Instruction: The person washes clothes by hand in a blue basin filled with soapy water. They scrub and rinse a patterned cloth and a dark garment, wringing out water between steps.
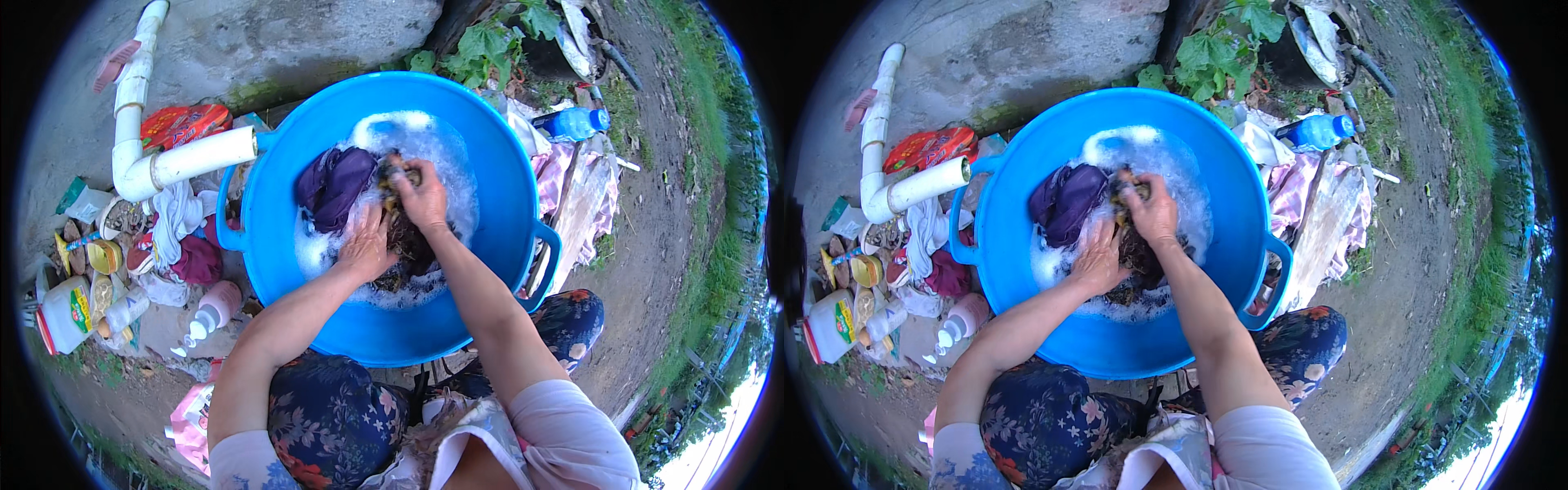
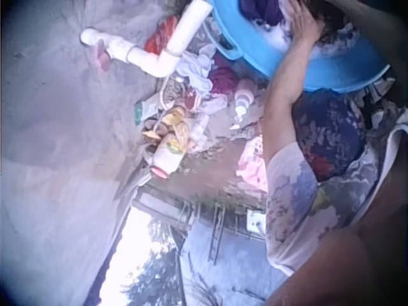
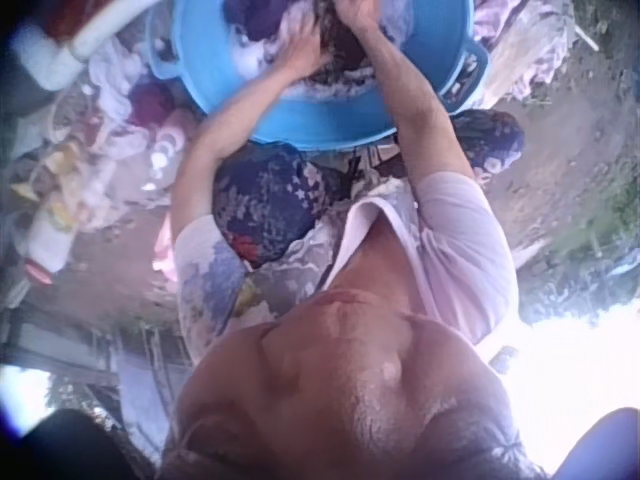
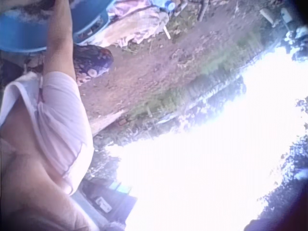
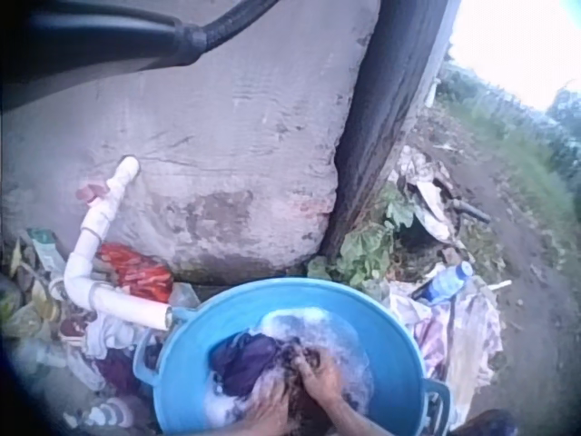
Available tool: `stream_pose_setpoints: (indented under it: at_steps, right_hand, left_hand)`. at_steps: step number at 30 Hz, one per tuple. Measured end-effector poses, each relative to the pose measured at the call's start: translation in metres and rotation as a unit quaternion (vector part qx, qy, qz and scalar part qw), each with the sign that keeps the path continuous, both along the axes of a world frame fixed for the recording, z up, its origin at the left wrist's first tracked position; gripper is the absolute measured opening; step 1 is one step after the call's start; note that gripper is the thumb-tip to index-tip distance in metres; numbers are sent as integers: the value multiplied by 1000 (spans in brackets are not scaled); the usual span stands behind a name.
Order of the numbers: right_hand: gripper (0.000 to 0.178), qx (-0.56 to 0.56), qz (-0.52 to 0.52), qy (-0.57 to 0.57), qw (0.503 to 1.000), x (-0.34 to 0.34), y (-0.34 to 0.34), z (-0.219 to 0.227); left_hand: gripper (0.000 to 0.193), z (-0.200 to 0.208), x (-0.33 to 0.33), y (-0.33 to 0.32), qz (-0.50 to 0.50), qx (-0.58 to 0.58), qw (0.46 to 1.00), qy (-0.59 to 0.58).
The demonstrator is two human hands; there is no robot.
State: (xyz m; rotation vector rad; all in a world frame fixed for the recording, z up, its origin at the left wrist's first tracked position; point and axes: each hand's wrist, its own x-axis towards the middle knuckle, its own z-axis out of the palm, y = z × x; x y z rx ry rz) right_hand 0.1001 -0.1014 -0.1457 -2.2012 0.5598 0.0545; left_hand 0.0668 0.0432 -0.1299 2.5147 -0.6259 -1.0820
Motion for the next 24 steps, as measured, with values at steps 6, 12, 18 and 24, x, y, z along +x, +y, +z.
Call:
stream_pose_setpoints:
  at_steps: [6, 12, 18, 24]
  right_hand:
    - [32, -236, 116, -120, 957, -63, 45, 15]
    - [51, -24, 75, 168, 983, 27, 2, 17]
    - [58, -146, 200, 265, 932, 54, -48, 89]
    - [53, 23, 94, 97, 991, -20, -36, 2]
  left_hand:
    - [64, -47, -12, 11, -15, -102, 992, -73]
    - [31, -3, 11, -5, 119, -166, 974, -96]
    - [56, 9, 25, 3, 429, -199, 862, 183]
    - [99, 5, -8, -1, 70, -42, 993, -86]
